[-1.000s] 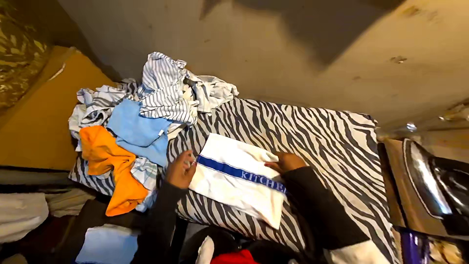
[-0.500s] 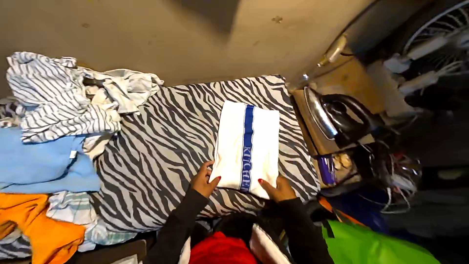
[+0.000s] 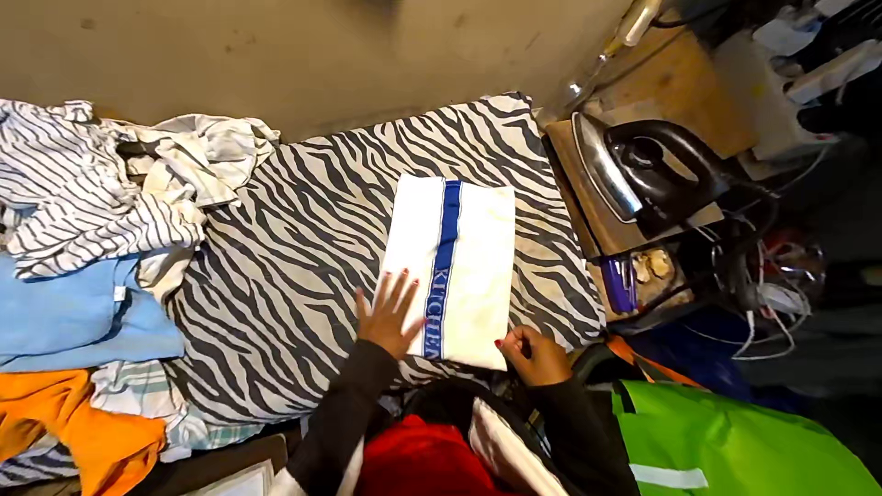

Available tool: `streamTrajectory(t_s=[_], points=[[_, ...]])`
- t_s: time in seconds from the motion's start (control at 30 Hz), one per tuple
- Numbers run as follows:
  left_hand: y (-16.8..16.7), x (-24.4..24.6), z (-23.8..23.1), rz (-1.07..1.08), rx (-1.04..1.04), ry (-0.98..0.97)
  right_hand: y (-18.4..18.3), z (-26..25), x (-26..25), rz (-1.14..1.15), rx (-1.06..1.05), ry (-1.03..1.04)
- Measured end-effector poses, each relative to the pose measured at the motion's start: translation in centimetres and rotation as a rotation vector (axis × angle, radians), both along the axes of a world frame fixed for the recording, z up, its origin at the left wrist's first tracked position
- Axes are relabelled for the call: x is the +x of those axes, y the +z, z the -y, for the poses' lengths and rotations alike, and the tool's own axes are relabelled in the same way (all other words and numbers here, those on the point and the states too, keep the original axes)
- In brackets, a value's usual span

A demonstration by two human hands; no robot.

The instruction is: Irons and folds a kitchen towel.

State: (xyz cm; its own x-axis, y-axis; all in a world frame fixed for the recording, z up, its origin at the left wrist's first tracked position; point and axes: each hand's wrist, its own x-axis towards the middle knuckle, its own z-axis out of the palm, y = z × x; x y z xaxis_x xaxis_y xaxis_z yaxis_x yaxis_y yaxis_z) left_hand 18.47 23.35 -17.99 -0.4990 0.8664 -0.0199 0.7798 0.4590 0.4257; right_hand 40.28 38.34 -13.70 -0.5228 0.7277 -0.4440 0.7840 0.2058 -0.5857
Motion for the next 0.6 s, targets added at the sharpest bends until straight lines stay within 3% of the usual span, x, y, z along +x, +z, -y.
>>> streamTrajectory(t_s=[0.1,0.27,0.4,0.47,0.53,0.6], points=[[0.5,-3.7,0.2,0.015,-0.033,0.209,-0.4,0.5,0.5,-0.032,-0.023,-0.019],[2.0,0.2,-1.6,-0.020,0.116,-0.180,-0.1,0.9,0.9,-0.063,-0.060,-0.034],[-1.0,3.5,-1.0,0.000,0.127,-0.396,-0.2,1.6,1.9,-0.187,0.017,-0.023],[-1.0,3.7,-0.2,0.012,0.107,-0.458,-0.4,1.8,2.3,-0.136,0.007,0.000],[0.9,3.0,-0.3,0.068,0.071,-0.478,-0.2,1.3,2.3,0.034,-0.033,0.065],[2.8,1.9,-1.3,0.061,0.078,-0.430,0.7,0.4,1.5,0.119,0.055,0.107]])
